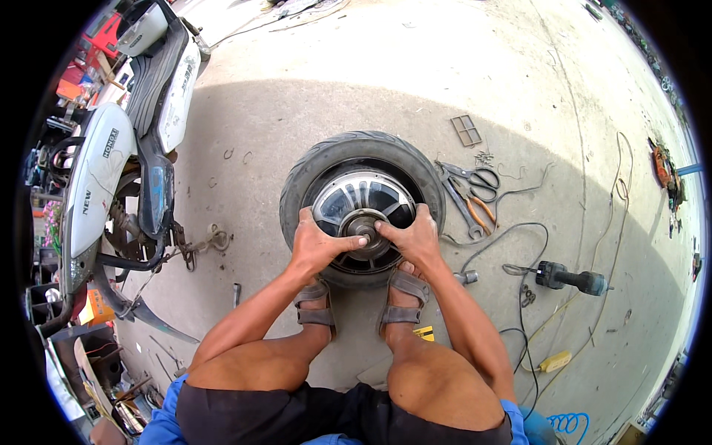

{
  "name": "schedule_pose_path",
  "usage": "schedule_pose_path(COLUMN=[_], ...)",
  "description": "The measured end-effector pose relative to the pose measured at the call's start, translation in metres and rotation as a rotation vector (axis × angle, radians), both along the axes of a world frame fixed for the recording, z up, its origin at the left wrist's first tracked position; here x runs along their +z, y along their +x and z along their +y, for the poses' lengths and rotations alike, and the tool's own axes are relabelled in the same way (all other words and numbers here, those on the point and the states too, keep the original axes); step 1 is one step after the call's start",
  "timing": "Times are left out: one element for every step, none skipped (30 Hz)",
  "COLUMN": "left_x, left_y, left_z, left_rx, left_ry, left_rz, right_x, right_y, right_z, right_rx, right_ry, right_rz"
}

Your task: The person uses a power drill to remove a bolt from a scooter wheel. They then use a hammer to tap the wheel hub and inspect the tire and rim by rotating it.

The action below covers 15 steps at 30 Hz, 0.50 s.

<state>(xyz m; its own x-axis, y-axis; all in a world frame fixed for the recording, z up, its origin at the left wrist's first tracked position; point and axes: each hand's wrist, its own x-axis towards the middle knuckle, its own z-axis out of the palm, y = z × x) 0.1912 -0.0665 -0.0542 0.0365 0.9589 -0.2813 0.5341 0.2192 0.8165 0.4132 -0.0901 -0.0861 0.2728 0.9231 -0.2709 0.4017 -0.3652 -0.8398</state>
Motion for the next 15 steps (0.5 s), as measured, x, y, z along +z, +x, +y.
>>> schedule_pose_path(left_x=[-0.002,-0.003,-0.005,-0.006,-0.007,-0.008,-0.009,-0.01,-0.011,-0.01,-0.01,-0.009,-0.01,-0.011,-0.012], left_y=[0.0,0.0,0.0,0.0,0.001,0.001,0.001,0.0,0.0,0.001,0.003,0.005,0.005,0.006,0.007], left_z=[0.0,-0.001,-0.001,-0.001,-0.001,-0.001,-0.002,-0.003,-0.004,-0.003,-0.002,0.0,0.004,0.009,0.011], left_rx=[-0.001,-0.002,-0.003,-0.009,-0.015,-0.021,-0.016,-0.01,-0.005,-0.021,-0.037,-0.054,-0.053,-0.053,-0.053], left_ry=[0.012,0.023,0.034,0.047,0.059,0.071,0.068,0.065,0.062,0.083,0.104,0.125,0.086,0.047,0.009], left_rz=[0.005,0.011,0.016,0.007,-0.002,-0.011,-0.021,-0.032,-0.043,-0.055,-0.067,-0.08,-0.113,-0.146,-0.179], right_x=[0.0,0.0,0.0,-0.002,-0.005,-0.007,-0.006,-0.005,-0.004,-0.007,-0.013,-0.017,-0.018,-0.018,-0.019], right_y=[0.0,0.0,0.0,0.001,0.001,0.002,0.001,0.001,0.0,0.002,0.005,0.008,0.011,0.015,0.018], right_z=[-0.001,-0.002,-0.003,-0.005,-0.007,-0.008,-0.009,-0.009,-0.01,-0.011,-0.012,-0.013,-0.012,-0.011,-0.01], right_rx=[-0.004,-0.007,-0.011,-0.013,-0.015,-0.018,-0.02,-0.023,-0.026,-0.033,-0.04,-0.048,-0.049,-0.05,-0.051], right_ry=[0.012,0.024,0.036,0.055,0.074,0.092,0.099,0.105,0.111,0.123,0.134,0.146,0.131,0.117,0.102], right_rz=[-0.003,-0.006,-0.009,-0.015,-0.021,-0.028,-0.01,0.008,0.026,0.022,0.018,0.014,0.007,0.0,-0.007])
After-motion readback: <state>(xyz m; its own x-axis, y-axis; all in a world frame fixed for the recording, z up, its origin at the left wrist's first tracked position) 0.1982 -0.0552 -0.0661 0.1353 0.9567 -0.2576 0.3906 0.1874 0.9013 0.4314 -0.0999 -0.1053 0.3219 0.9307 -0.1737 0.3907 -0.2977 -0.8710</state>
